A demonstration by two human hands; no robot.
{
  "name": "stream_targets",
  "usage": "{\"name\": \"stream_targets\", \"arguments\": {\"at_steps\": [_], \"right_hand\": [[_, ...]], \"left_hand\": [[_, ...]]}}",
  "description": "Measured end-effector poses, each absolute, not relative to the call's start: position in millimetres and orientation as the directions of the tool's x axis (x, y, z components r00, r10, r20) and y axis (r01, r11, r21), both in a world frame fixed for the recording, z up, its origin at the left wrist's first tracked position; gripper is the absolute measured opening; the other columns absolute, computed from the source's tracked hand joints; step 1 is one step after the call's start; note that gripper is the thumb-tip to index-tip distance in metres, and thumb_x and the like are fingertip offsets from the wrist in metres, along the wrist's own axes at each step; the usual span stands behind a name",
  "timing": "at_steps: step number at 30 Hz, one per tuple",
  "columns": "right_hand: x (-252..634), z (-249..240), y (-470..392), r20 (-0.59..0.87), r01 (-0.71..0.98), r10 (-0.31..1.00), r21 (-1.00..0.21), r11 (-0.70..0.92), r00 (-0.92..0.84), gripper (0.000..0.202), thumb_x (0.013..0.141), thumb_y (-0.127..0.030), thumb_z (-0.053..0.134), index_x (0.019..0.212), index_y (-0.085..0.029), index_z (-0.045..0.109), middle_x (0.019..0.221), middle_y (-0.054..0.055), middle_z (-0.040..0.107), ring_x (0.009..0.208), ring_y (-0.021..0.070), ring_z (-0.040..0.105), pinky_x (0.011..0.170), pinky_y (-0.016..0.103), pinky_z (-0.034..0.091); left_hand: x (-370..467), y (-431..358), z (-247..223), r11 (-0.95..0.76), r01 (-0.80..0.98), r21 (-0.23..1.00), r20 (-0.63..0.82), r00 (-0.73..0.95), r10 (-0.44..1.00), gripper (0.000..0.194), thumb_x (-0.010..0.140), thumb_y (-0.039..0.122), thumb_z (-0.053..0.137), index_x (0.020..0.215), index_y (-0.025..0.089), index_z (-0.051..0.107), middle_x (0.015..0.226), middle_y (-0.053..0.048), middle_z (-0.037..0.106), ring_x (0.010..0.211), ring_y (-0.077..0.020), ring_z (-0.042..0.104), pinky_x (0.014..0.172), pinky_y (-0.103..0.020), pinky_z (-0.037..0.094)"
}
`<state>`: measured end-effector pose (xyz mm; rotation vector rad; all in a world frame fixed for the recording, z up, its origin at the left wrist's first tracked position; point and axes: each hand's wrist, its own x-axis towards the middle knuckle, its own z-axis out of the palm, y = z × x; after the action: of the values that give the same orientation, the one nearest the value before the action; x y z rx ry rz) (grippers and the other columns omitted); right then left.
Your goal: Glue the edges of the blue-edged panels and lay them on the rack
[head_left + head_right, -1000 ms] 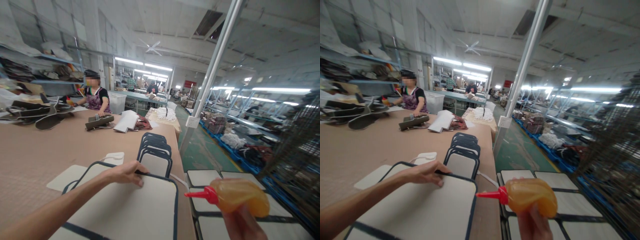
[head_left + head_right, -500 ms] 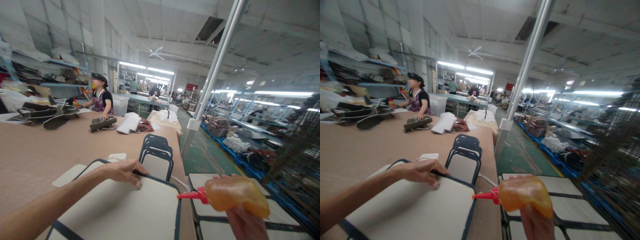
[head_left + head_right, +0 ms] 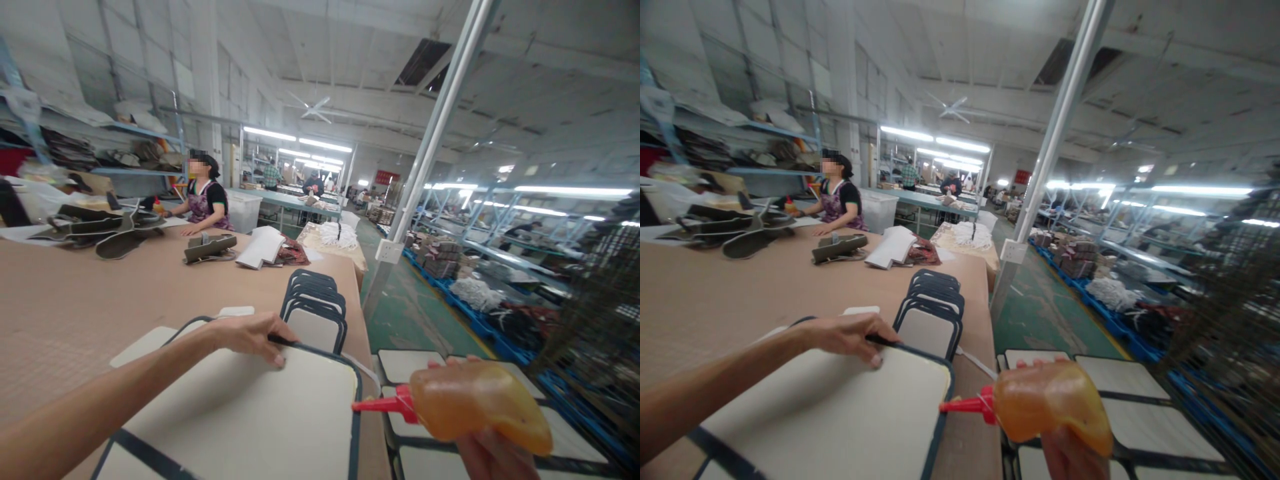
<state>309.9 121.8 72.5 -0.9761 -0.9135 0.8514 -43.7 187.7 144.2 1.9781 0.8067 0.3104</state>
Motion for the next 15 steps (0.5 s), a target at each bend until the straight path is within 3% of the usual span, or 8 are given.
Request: {"name": "stream_targets", "arguments": {"at_steps": [3, 6, 8, 12, 15], "right_hand": [[308.4, 72.4, 120.8, 0.274, -0.202, 0.898, -0.913, 0.355, 0.344, 0.052, 0.064, -0.047, 0.073, 0.112, -0.031, 0.062, 0.124, 0.001, 0.060, 0.131, 0.0296, 0.036, 0.115, 0.043, 0.007], [310.7, 68.3, 121.8, 0.278, -0.241, 0.899, -0.898, 0.368, 0.337, 0.060, 0.061, -0.048, 0.076, 0.116, -0.031, 0.059, 0.123, 0.003, 0.061, 0.126, 0.0348, 0.043, 0.113, 0.052, 0.018], [314.0, 63.1, 121.5, 0.291, -0.171, 0.885, -0.913, 0.370, 0.365, 0.053, 0.064, -0.047, 0.074, 0.113, -0.030, 0.062, 0.122, 0.003, 0.061, 0.124, 0.0347, 0.045, 0.113, 0.050, 0.021], [321.5, 52.5, 120.3, 0.332, -0.025, 0.846, -0.926, 0.376, 0.417, 0.042, 0.067, -0.042, 0.074, 0.106, -0.030, 0.065, 0.117, 0.000, 0.064, 0.129, 0.0320, 0.039, 0.116, 0.046, 0.007], [326.5, 48.5, 121.7, 0.323, -0.035, 0.876, -0.933, 0.358, 0.359, 0.047, 0.067, -0.046, 0.073, 0.110, -0.030, 0.063, 0.114, 0.002, 0.065, 0.125, 0.0323, 0.045, 0.113, 0.049, 0.020]], "left_hand": [[-43.7, 189.2, 143.7, -0.337, 0.403, 0.851, -0.095, 0.749, 0.656, 0.039, 0.073, 0.043, 0.068, 0.097, 0.014, 0.071, 0.071, 0.000, 0.060, 0.065, -0.0131, 0.046, 0.052, -0.018, 0.034], [-43.4, 190.1, 143.4, -0.341, 0.399, 0.851, -0.088, 0.750, 0.656, 0.038, 0.073, 0.041, 0.068, 0.098, 0.014, 0.071, 0.070, 0.001, 0.059, 0.064, -0.0123, 0.044, 0.051, -0.018, 0.033], [-43.6, 190.8, 142.4, -0.342, 0.395, 0.853, -0.078, 0.744, 0.664, 0.038, 0.073, 0.042, 0.068, 0.098, 0.013, 0.071, 0.068, 0.001, 0.058, 0.062, -0.0117, 0.043, 0.051, -0.018, 0.033], [-46.0, 193.4, 139.8, -0.328, 0.380, 0.865, -0.076, 0.745, 0.662, 0.040, 0.073, 0.043, 0.067, 0.098, 0.013, 0.071, 0.067, 0.001, 0.056, 0.061, -0.0109, 0.041, 0.050, -0.018, 0.031], [-48.5, 195.8, 138.7, -0.358, 0.381, 0.852, -0.065, 0.757, 0.650, 0.037, 0.073, 0.041, 0.068, 0.097, 0.012, 0.070, 0.067, 0.001, 0.055, 0.061, -0.0103, 0.040, 0.050, -0.018, 0.029]]}}
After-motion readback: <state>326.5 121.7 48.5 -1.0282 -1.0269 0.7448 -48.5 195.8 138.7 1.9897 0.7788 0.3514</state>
